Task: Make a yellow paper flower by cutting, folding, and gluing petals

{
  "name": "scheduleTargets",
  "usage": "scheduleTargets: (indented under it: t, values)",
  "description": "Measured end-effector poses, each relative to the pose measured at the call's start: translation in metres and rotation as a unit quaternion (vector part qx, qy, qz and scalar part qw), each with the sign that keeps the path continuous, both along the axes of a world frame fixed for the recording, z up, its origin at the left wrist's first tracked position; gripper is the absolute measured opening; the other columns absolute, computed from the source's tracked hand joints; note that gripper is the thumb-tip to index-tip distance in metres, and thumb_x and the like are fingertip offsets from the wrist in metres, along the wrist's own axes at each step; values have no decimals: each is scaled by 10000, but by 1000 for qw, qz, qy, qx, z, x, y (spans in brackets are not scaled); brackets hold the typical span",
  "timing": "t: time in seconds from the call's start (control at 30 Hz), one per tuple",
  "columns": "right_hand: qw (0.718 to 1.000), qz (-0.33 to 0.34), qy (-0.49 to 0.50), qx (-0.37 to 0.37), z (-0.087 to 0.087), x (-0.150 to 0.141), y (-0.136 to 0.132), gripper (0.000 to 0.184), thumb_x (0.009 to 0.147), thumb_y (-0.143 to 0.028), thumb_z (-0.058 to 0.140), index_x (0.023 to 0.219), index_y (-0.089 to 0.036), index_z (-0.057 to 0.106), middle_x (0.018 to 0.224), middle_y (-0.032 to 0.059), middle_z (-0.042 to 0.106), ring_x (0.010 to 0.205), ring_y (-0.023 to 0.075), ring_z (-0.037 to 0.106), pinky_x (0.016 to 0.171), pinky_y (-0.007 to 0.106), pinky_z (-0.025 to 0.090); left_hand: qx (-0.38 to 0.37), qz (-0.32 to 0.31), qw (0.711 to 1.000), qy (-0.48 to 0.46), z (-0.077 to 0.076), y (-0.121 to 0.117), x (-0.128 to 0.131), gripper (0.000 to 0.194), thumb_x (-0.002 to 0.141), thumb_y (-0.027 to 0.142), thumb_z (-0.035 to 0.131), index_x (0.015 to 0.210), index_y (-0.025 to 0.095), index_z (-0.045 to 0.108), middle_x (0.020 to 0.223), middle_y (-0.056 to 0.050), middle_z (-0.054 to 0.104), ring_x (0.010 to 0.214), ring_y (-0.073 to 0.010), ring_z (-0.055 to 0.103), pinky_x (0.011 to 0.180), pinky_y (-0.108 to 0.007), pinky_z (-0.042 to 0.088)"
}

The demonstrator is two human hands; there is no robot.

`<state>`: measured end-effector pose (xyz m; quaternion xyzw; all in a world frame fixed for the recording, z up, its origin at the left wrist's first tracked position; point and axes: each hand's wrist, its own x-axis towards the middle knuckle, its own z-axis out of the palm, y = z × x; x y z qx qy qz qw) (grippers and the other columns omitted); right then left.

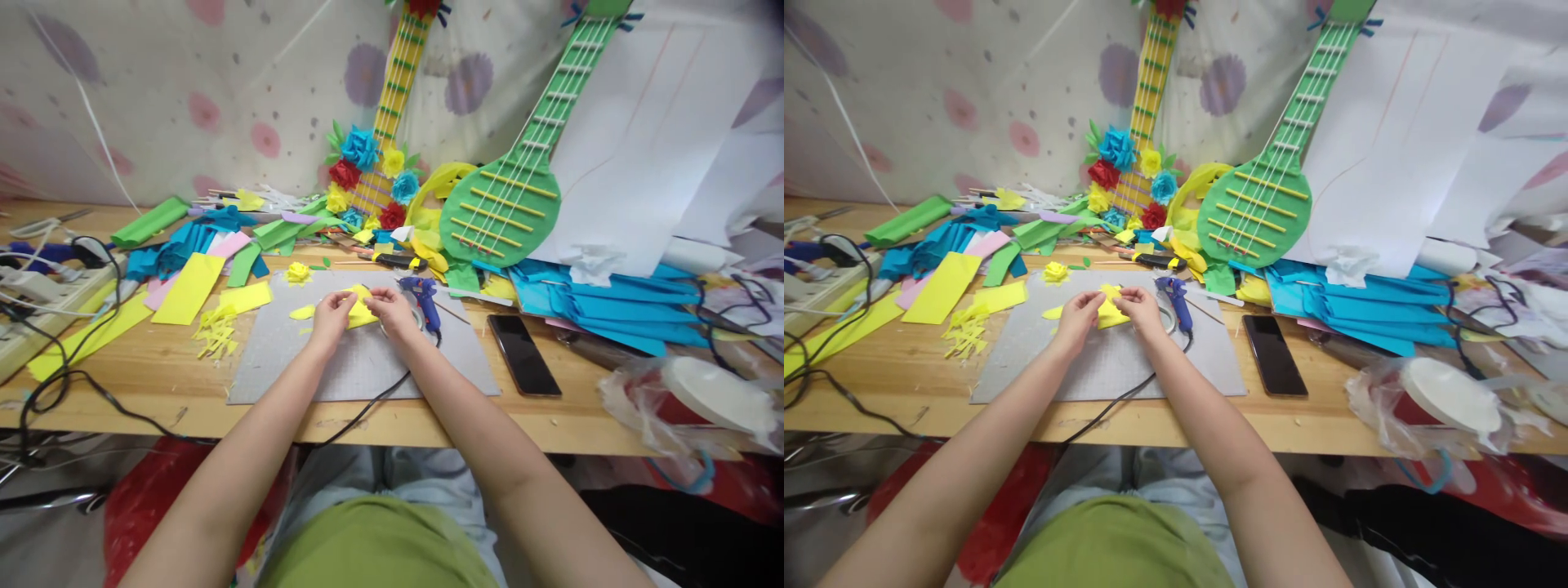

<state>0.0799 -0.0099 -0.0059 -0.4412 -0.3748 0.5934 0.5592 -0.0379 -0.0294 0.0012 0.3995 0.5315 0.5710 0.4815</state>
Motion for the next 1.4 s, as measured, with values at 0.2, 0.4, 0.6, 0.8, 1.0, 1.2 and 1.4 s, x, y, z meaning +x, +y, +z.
scheduleTargets:
  t: [0.2, 0.4, 0.6, 0.8, 1.0, 1.2, 1.4]
  values:
    - [1000, 11, 5, -14, -1, -8, -2, 353, 434, -245, 725, 706, -166, 515, 579, -55, 536, 539, 70, 492, 559, 219, 378, 24, 14, 998, -55, -6, -3, 12, 246, 614, 360, 654, 684, 128, 612, 463, 67, 390, 420, -44, 336, 411, -189, 295]
    - [993, 32, -73, 83, -6, -6, -12, 326, 502, -244, 694, 776, -175, 532, 705, -23, 571, 690, 100, 549, 687, 252, 429, 26, 15, 996, -79, -13, -7, 4, 238, 598, 360, 672, 601, 142, 576, 454, 67, 397, 410, -49, 363, 417, -190, 334]
    - [986, 6, -130, 104, -7, -1, -14, 254, 575, -272, 631, 785, -184, 519, 692, -23, 563, 666, 105, 546, 668, 263, 446, 57, -4, 998, 0, -13, -15, -2, 261, 659, 369, 634, 536, 161, 535, 442, 64, 386, 382, -56, 384, 413, -198, 334]
    - [984, 20, -129, 123, -6, 0, -15, 247, 596, -284, 620, 796, -181, 520, 677, -32, 547, 624, 93, 523, 642, 252, 437, 30, -10, 999, 8, -7, -18, -1, 216, 653, 337, 633, 566, 157, 553, 436, 66, 399, 371, -61, 404, 412, -201, 336]
    - [982, 23, -124, 141, -4, 2, -18, 249, 630, -323, 615, 808, -176, 520, 685, -29, 537, 619, 91, 515, 632, 249, 440, 9, -38, 998, -50, -7, -17, -1, 220, 619, 315, 649, 537, 144, 538, 429, 64, 400, 383, -49, 374, 409, -192, 341]
    - [983, 43, -122, 129, -3, 1, -19, 232, 656, -359, 596, 787, -186, 514, 676, -36, 542, 592, 81, 532, 605, 238, 452, -14, -31, 993, -113, -4, -16, -4, 214, 562, 286, 692, 562, 132, 543, 424, 69, 397, 401, -37, 354, 412, -177, 351]
    - [981, 71, -130, 127, -8, 1, -17, 267, 614, -311, 637, 817, -189, 513, 698, -31, 570, 646, 97, 568, 655, 259, 465, -11, -32, 989, -146, -5, -16, -4, 211, 561, 276, 697, 570, 130, 544, 449, 68, 393, 414, -28, 357, 403, -155, 341]
